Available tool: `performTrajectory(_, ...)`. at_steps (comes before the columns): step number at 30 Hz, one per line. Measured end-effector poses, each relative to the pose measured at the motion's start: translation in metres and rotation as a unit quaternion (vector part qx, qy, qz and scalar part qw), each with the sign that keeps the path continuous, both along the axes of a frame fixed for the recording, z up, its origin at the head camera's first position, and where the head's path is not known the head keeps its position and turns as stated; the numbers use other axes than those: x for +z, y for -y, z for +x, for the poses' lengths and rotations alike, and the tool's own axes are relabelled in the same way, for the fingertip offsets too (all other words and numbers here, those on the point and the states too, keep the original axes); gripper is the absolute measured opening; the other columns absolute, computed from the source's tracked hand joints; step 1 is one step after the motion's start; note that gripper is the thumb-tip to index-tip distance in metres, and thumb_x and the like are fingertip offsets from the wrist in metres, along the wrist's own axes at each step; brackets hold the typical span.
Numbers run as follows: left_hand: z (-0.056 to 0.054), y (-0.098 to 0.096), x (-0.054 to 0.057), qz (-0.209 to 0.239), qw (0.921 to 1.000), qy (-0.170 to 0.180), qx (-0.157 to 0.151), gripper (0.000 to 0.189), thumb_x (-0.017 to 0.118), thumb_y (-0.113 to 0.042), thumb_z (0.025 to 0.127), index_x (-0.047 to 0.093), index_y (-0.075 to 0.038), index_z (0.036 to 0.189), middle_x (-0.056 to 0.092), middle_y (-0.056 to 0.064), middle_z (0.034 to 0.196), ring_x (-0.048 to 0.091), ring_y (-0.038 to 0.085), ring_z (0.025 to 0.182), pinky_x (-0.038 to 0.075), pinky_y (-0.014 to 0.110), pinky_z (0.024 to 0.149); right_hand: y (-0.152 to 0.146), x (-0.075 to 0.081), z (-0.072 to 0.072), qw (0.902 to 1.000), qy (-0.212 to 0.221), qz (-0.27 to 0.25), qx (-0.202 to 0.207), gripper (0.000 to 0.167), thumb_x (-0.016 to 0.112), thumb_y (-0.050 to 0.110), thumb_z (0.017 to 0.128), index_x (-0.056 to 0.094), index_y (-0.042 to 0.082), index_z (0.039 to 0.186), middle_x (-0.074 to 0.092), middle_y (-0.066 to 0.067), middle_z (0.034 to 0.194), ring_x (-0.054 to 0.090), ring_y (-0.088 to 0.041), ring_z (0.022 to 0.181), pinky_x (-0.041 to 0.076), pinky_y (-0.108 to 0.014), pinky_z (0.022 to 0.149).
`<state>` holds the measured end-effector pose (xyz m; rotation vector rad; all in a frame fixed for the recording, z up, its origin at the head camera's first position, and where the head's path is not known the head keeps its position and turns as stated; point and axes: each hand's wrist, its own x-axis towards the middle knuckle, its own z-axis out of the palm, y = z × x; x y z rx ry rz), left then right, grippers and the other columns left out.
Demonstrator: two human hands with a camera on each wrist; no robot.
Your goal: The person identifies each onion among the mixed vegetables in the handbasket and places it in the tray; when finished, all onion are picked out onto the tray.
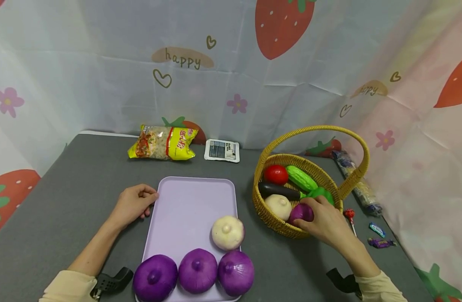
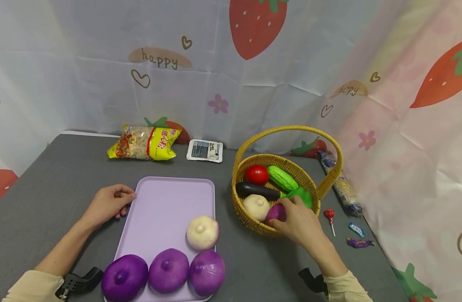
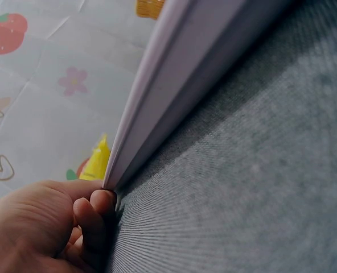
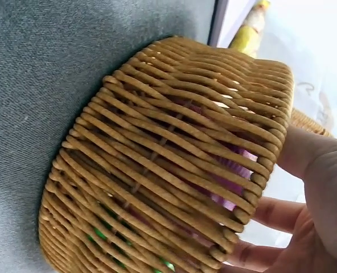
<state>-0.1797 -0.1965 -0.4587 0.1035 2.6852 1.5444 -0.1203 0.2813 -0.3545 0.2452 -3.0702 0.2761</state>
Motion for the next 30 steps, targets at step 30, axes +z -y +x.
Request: performTrajectory(30, 0.001, -0.001, 0.001, 0.004, 1.0000, 0.006, 0.002, 0.025, 0.061, -0.022, 0.096, 0.065, 0.001, 0.106, 0.061, 0.005, 0.064, 0.055, 0.011, 0.047, 0.050, 0.029, 0.045, 0.078, 0.037, 0.009, 0.9379, -0.218, -0.140, 0.231, 0.069, 0.083, 0.020, 0.072, 0.051, 0.006, 0.132, 0.052, -0.015, 0.134, 0.060, -0.023, 0.107, 0.058, -0.038, 0.079)
